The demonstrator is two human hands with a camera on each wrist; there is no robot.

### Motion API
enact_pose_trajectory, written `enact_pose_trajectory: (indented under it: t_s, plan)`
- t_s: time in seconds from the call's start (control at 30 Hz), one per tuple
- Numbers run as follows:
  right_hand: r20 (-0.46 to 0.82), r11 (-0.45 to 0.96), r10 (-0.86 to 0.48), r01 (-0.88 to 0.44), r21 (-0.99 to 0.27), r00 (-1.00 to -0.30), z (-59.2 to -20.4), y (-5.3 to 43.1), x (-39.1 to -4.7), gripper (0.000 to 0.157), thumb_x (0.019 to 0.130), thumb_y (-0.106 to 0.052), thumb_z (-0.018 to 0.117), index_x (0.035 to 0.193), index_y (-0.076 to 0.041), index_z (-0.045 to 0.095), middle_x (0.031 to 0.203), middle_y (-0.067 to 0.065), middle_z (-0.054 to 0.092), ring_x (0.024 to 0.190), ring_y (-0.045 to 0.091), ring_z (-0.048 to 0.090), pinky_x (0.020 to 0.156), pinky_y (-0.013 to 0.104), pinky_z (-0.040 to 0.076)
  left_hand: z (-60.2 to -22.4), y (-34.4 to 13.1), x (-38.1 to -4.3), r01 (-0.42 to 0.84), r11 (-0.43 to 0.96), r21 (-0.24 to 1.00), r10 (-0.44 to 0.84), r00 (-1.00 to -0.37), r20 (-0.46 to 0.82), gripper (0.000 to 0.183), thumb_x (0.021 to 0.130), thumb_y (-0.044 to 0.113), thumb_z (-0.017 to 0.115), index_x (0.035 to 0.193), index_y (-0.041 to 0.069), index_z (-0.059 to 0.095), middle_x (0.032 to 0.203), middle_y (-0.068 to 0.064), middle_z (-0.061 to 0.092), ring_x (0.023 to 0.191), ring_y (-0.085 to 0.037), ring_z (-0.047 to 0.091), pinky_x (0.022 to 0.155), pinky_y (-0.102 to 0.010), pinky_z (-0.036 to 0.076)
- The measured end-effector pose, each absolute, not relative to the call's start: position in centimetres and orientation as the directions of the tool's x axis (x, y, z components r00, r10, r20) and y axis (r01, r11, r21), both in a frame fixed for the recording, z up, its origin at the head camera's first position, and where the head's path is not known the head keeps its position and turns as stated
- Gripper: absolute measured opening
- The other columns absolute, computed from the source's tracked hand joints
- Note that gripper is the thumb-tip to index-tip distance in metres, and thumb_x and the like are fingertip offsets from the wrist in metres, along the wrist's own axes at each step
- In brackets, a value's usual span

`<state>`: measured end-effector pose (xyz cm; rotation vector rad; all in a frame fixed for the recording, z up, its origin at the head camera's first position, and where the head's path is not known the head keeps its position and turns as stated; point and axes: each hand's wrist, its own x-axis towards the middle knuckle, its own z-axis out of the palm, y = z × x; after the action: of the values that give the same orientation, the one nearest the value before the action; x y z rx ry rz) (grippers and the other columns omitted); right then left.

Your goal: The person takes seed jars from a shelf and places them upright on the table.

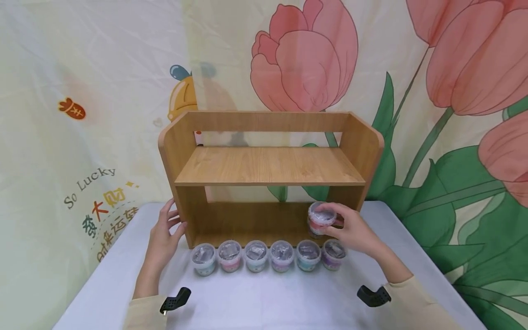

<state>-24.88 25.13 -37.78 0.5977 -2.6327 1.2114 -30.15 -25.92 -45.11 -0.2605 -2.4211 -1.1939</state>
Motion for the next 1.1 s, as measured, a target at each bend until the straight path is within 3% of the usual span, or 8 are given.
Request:
enact_pose_trajectory:
  t_s: [0.33, 0.53, 0.6, 0.83, 1.1]
  plan:
    - [0.298, 0.616, -0.268, -0.401, -0.678, -0.916, -38.2, 29.5, -23.1, 0.047, 0.094, -0.007, 0.081, 0.138, -0.012, 0.065, 0.139, 0.018, 0.064, 0.122, 0.038, 0.064, 0.095, 0.044, 0.064, -45.4, -25.9, -29.7, 0.322, 0.647, 0.691, -0.043, -0.890, 0.455, 0.095, 0.103, 0.000, 0.066, 0.169, 0.041, 0.011, 0.143, -0.029, 0.058, 0.127, -0.051, 0.063, 0.097, -0.064, 0.058]
    - [0.308, 0.616, -0.260, -0.403, -0.677, -0.915, -39.0, 31.5, -22.2, 0.048, 0.094, -0.009, 0.082, 0.139, -0.010, 0.065, 0.141, 0.020, 0.062, 0.125, 0.039, 0.062, 0.094, 0.036, 0.065, -45.4, -25.7, -29.6, 0.320, 0.655, 0.684, -0.051, -0.885, 0.462, 0.094, 0.104, 0.001, 0.065, 0.169, 0.042, 0.010, 0.142, -0.028, 0.059, 0.127, -0.050, 0.063, 0.097, -0.063, 0.058]
    - [0.323, 0.621, -0.260, -0.414, -0.665, -0.910, -39.4, 32.2, -22.0, 0.049, 0.093, -0.010, 0.082, 0.139, -0.010, 0.065, 0.141, 0.021, 0.063, 0.124, 0.034, 0.062, 0.092, 0.032, 0.065, -45.3, -25.6, -29.7, 0.327, 0.658, 0.679, -0.051, -0.879, 0.474, 0.093, 0.104, 0.001, 0.065, 0.169, 0.041, 0.011, 0.141, -0.028, 0.059, 0.127, -0.050, 0.063, 0.097, -0.063, 0.058]
    - [0.368, 0.614, -0.258, -0.445, -0.651, -0.893, -41.3, 34.4, -21.6, 0.049, 0.091, -0.008, 0.084, 0.136, -0.009, 0.065, 0.135, 0.018, 0.065, 0.113, -0.008, 0.057, 0.087, 0.022, 0.063, -45.3, -25.5, -29.7, 0.330, 0.657, 0.678, -0.055, -0.876, 0.479, 0.093, 0.104, 0.000, 0.065, 0.169, 0.039, 0.012, 0.141, -0.029, 0.060, 0.126, -0.051, 0.064, 0.096, -0.063, 0.059]
    - [0.358, 0.637, -0.246, -0.429, -0.641, -0.901, -43.2, 36.4, -21.5, 0.053, 0.087, -0.007, 0.087, 0.134, -0.006, 0.063, 0.131, 0.016, 0.064, 0.110, -0.008, 0.056, 0.083, 0.020, 0.062, -45.4, -25.5, -29.9, 0.326, 0.647, 0.689, -0.058, -0.881, 0.470, 0.093, 0.105, 0.001, 0.064, 0.169, 0.042, 0.011, 0.141, -0.027, 0.059, 0.127, -0.050, 0.063, 0.097, -0.064, 0.058]
